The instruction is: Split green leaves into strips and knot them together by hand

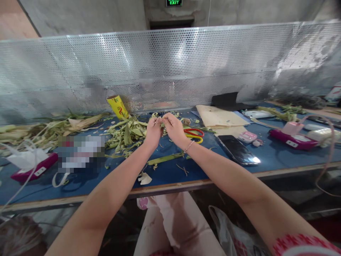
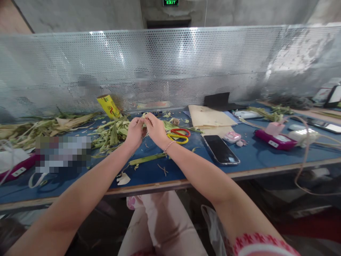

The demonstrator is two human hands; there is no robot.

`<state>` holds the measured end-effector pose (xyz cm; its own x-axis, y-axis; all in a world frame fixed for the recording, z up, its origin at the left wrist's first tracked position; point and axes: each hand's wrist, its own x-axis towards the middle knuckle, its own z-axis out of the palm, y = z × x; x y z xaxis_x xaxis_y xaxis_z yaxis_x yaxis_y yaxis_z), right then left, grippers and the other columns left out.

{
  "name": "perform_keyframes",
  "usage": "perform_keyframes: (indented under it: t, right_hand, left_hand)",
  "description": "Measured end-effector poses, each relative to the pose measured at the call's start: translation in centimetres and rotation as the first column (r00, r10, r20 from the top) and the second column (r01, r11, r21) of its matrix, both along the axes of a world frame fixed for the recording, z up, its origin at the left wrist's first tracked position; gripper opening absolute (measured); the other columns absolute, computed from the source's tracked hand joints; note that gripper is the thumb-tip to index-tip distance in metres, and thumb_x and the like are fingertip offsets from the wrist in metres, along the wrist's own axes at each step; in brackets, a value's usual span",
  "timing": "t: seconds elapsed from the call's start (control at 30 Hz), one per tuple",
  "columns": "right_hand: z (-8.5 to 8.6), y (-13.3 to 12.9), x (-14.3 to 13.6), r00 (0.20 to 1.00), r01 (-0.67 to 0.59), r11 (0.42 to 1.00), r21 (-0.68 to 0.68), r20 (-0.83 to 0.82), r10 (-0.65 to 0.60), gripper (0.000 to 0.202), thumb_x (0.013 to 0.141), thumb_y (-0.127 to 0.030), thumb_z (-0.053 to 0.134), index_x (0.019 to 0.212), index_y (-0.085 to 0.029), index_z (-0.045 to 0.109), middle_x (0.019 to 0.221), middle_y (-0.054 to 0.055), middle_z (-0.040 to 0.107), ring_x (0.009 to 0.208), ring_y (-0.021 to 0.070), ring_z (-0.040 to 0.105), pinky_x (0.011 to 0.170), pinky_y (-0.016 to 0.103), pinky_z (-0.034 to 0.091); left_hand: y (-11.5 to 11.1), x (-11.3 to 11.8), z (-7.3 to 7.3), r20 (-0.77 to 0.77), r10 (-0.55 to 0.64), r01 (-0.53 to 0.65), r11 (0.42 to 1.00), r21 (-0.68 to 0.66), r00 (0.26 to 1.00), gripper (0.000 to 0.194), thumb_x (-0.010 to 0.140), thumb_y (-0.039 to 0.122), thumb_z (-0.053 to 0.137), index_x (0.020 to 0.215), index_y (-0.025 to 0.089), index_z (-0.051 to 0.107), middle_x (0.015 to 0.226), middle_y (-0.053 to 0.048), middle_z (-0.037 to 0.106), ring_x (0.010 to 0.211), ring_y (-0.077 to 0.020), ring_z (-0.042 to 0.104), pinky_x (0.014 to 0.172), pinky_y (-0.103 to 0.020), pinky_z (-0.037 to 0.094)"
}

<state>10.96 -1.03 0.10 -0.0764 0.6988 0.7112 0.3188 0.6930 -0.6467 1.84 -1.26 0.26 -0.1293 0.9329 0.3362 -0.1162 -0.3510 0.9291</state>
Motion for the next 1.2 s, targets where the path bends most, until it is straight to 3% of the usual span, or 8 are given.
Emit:
perform_keyframes:
  t: [0.13, 0.27, 0.4, 0.5, 0.63, 0.77, 1.03, 1.2]
  right_hand:
    - [0.3, 0.1, -0.2, 0.992, -0.032, 0.995, -0.099, -0.124, 0.02, 0.015, 0.083, -0.032, 0.037, 0.073, -0.021, 0.04, 0.063, -0.002, 0.04, 0.06, 0.0115, 0.041, 0.058, 0.024, 0.035]
    - [0.3, 0.3, -0.6, 0.962, -0.148, 0.97, -0.195, -0.256, 0.096, 0.02, 0.084, -0.04, 0.038, 0.075, -0.022, 0.039, 0.057, -0.004, 0.035, 0.049, 0.01, 0.037, 0.048, 0.023, 0.033]
    - [0.5, 0.4, -0.4, 0.944, -0.248, 0.935, -0.252, -0.28, 0.175, 0.024, 0.084, -0.047, 0.037, 0.078, -0.023, 0.038, 0.052, -0.006, 0.029, 0.041, 0.0087, 0.033, 0.043, 0.024, 0.031]
    - [0.7, 0.5, 0.4, 0.95, -0.286, 0.926, -0.247, -0.198, 0.241, 0.024, 0.082, -0.046, 0.042, 0.078, -0.023, 0.038, 0.05, -0.008, 0.031, 0.039, 0.0074, 0.033, 0.042, 0.023, 0.031]
    - [0.5, 0.7, 1.3, 0.948, -0.31, 0.919, -0.242, -0.011, 0.317, 0.027, 0.077, -0.045, 0.049, 0.07, -0.021, 0.04, 0.052, -0.006, 0.043, 0.045, 0.0078, 0.043, 0.048, 0.022, 0.035]
    - [0.4, 0.6, 1.3, 0.955, -0.23, 0.96, -0.163, 0.151, 0.254, 0.025, 0.075, -0.038, 0.052, 0.063, -0.019, 0.041, 0.054, -0.004, 0.047, 0.052, 0.0086, 0.043, 0.053, 0.022, 0.034]
    - [1.0, 0.4, 1.7, 0.915, -0.161, 0.983, -0.082, 0.36, 0.18, 0.015, 0.076, -0.022, 0.05, 0.064, -0.018, 0.043, 0.062, -0.002, 0.051, 0.058, 0.0091, 0.042, 0.058, 0.022, 0.031]
    - [1.1, 0.6, 2.2, 0.89, -0.235, 0.968, -0.087, 0.381, 0.25, 0.011, 0.078, -0.02, 0.045, 0.067, -0.018, 0.044, 0.064, -0.001, 0.053, 0.061, 0.0098, 0.046, 0.06, 0.022, 0.033]
  left_hand:
    - [-0.2, -0.1, 0.0, -0.035, 0.059, -0.055, 0.993, 0.106, 0.998, 0.021, 0.082, 0.036, 0.047, 0.071, 0.021, 0.036, 0.045, 0.009, 0.027, 0.036, -0.0057, 0.026, 0.04, -0.021, 0.02]
    - [-0.8, -0.3, 0.4, -0.075, 0.103, -0.095, 0.991, 0.098, 0.992, 0.023, 0.081, 0.04, 0.048, 0.073, 0.021, 0.038, 0.05, 0.007, 0.03, 0.042, -0.0069, 0.029, 0.043, -0.023, 0.022]
    - [-0.7, -0.4, 0.6, -0.066, 0.096, -0.088, 0.989, 0.122, 0.993, 0.025, 0.08, 0.043, 0.049, 0.073, 0.021, 0.038, 0.05, 0.007, 0.029, 0.04, -0.0063, 0.027, 0.042, -0.022, 0.021]
    - [-0.3, -1.0, 0.7, -0.084, 0.029, -0.018, 0.993, 0.121, 0.996, 0.026, 0.079, 0.044, 0.05, 0.072, 0.022, 0.038, 0.046, 0.009, 0.024, 0.035, -0.0055, 0.023, 0.041, -0.022, 0.017]
    - [0.3, -2.1, 0.9, -0.154, 0.088, -0.063, 0.985, 0.159, 0.984, 0.026, 0.076, 0.04, 0.054, 0.069, 0.021, 0.039, 0.045, 0.009, 0.026, 0.036, -0.0056, 0.025, 0.041, -0.022, 0.018]
    - [0.5, -2.3, 0.9, -0.175, 0.107, -0.082, 0.986, 0.144, 0.979, 0.025, 0.076, 0.037, 0.056, 0.067, 0.02, 0.041, 0.047, 0.008, 0.03, 0.038, -0.005, 0.028, 0.041, -0.021, 0.02]
    - [0.1, -1.9, 1.5, -0.04, -0.149, 0.147, 0.988, -0.049, 0.988, 0.021, 0.079, 0.029, 0.051, 0.065, 0.019, 0.039, 0.04, 0.01, 0.03, 0.028, -0.0016, 0.021, 0.034, -0.017, 0.011]
    - [-0.2, -2.3, 2.0, 0.001, -0.268, 0.267, 0.959, -0.092, 0.963, 0.021, 0.079, 0.025, 0.051, 0.063, 0.017, 0.039, 0.038, 0.009, 0.035, 0.026, -0.0003, 0.021, 0.031, -0.015, 0.011]
